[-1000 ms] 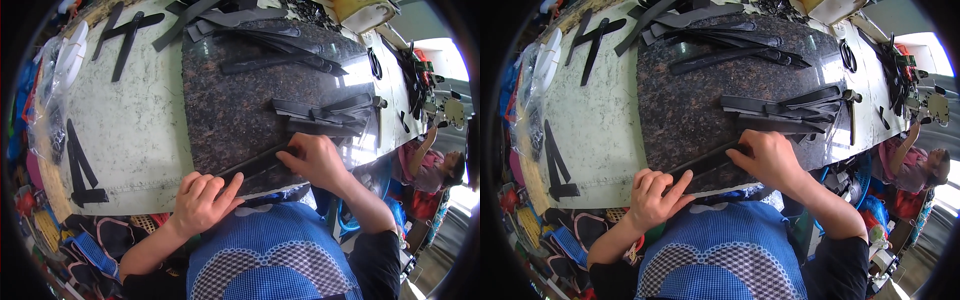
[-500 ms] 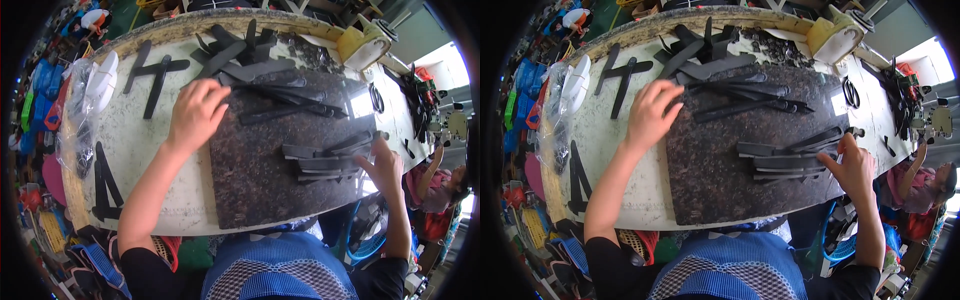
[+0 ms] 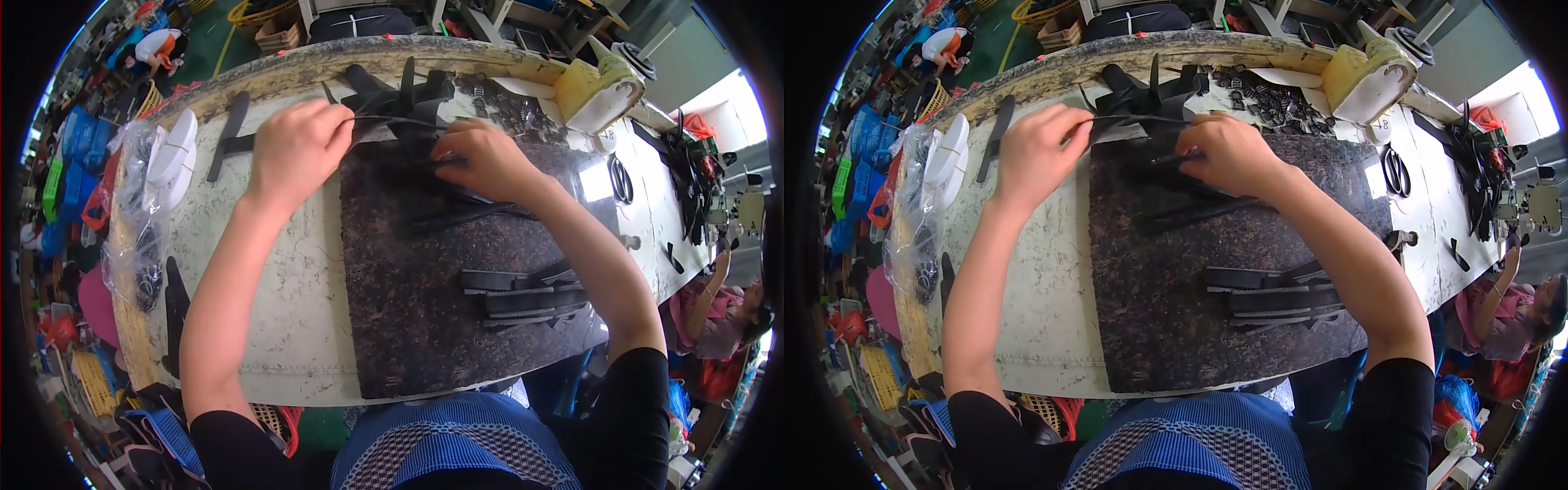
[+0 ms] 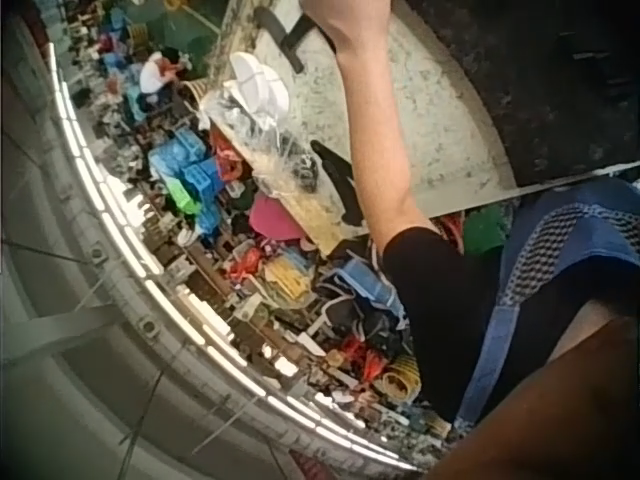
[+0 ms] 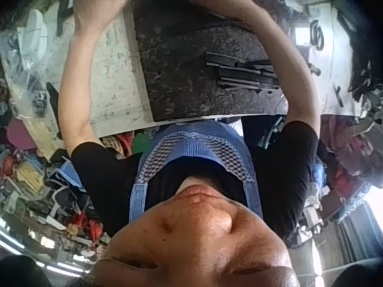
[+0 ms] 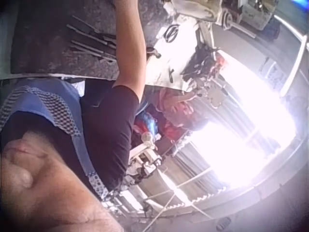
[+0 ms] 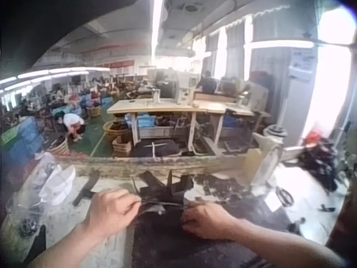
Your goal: Sort and prepare shoe upper components at a factory workbench.
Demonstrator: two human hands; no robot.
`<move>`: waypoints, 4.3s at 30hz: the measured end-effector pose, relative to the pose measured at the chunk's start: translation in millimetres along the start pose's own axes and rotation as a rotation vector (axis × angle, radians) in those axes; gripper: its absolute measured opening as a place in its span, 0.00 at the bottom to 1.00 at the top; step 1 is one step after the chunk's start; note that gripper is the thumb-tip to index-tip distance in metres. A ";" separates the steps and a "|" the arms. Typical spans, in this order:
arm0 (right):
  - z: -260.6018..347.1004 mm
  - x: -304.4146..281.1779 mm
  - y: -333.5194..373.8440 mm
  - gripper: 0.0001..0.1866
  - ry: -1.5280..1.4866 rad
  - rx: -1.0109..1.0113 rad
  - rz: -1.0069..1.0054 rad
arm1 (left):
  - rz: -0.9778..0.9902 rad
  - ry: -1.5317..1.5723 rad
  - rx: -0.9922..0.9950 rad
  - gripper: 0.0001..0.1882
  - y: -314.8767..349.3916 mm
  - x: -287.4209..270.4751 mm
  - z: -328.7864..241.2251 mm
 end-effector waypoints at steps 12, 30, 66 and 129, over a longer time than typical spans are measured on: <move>85.8 -44.5 29.2 0.08 -0.277 -0.072 -0.265 | 0.083 0.172 -0.015 0.10 185.0 -43.3 -113.3; 97.1 -172.0 100.7 0.08 -0.089 0.105 -0.989 | 0.149 0.413 0.004 0.13 193.8 -33.8 -136.4; 168.0 -9.0 120.2 0.08 -0.654 0.282 0.405 | 0.087 0.274 -0.107 0.17 263.9 -63.5 -171.4; 3.5 7.9 15.8 0.09 0.063 0.038 -0.127 | 0.276 0.554 -0.011 0.11 224.6 -42.9 -177.0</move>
Point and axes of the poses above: each hand's wrist, its own y-axis away from the middle knuckle, its own x-axis out of the palm, z = x × y, the point moved 7 cm from there along -y, towards the middle knuckle, and after that the axes turned 3 degrees about -y, right-handed, at the moved point
